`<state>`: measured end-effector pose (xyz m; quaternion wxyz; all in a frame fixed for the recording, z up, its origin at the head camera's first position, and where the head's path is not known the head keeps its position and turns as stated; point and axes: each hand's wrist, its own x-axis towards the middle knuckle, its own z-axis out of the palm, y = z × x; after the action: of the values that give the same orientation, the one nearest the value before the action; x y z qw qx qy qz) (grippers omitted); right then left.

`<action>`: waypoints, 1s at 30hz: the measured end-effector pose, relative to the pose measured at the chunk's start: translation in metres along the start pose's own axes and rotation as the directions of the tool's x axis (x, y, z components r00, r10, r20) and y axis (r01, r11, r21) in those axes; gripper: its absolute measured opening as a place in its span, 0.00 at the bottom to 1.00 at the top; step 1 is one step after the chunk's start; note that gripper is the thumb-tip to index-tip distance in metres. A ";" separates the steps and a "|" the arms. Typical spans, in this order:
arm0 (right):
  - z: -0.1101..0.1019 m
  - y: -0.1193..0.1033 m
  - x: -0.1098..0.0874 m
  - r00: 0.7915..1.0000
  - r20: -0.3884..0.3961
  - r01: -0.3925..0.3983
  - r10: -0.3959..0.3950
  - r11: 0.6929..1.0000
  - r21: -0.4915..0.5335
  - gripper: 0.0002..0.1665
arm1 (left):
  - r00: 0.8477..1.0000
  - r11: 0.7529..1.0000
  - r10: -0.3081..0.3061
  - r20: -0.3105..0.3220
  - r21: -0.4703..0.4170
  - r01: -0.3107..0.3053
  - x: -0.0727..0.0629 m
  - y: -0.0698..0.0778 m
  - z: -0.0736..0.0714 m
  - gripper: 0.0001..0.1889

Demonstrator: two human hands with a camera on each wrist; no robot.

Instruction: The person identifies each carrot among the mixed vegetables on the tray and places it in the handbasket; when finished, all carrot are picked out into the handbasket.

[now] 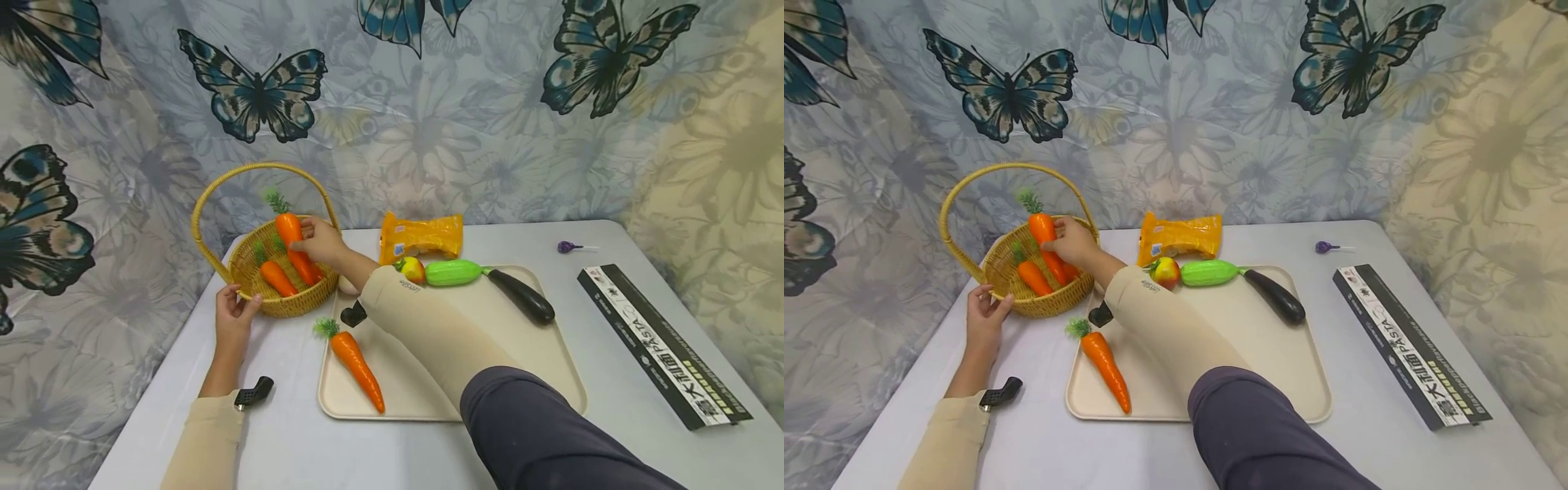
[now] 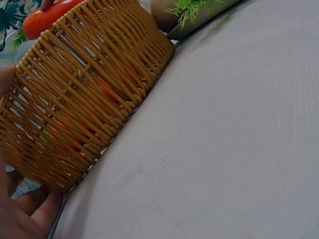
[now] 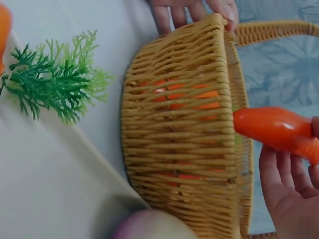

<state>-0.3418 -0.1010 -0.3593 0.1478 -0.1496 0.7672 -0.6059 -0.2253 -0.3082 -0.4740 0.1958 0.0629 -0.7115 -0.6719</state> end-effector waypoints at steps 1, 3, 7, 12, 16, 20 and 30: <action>0.002 0.002 0.002 1.000 -0.009 0.008 -0.009 1.000 -0.007 0.33 | 1.000 1.000 0.001 -0.001 0.002 -0.001 0.000 0.000 0.000 0.28; 0.005 0.004 0.003 1.000 -0.019 0.011 -0.011 1.000 -0.011 0.33 | 1.000 1.000 0.004 -0.002 0.004 -0.004 0.000 -0.001 0.000 0.28; 0.012 0.011 0.004 1.000 -0.021 0.002 -0.003 0.999 -0.035 0.33 | 1.000 1.000 0.014 -0.001 -0.015 -0.014 0.001 -0.002 0.000 0.29; 0.018 0.023 0.005 1.000 -0.017 -0.008 0.006 0.996 -0.085 0.33 | 1.000 1.000 0.009 0.010 -0.011 -0.009 0.002 -0.002 0.001 0.32; 0.021 0.026 0.005 1.000 -0.021 0.011 -0.015 0.985 -0.170 0.33 | 1.000 1.000 -0.004 0.017 0.010 0.004 0.002 -0.003 -0.001 0.33; 0.024 0.026 0.006 0.999 -0.022 0.023 -0.032 0.949 -0.315 0.34 | 1.000 1.000 -0.011 0.023 0.010 0.010 0.001 -0.003 -0.002 0.33; 0.027 0.020 0.006 1.000 -0.025 -0.007 -0.006 0.878 -0.479 0.35 | 1.000 1.000 -0.006 0.028 0.005 0.006 0.000 -0.001 -0.001 0.33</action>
<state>-0.3370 -0.1231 -0.3856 0.0966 -0.1734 0.8951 -0.3993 -0.2253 -0.3094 -0.4751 0.1838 0.0561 -0.7157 -0.6715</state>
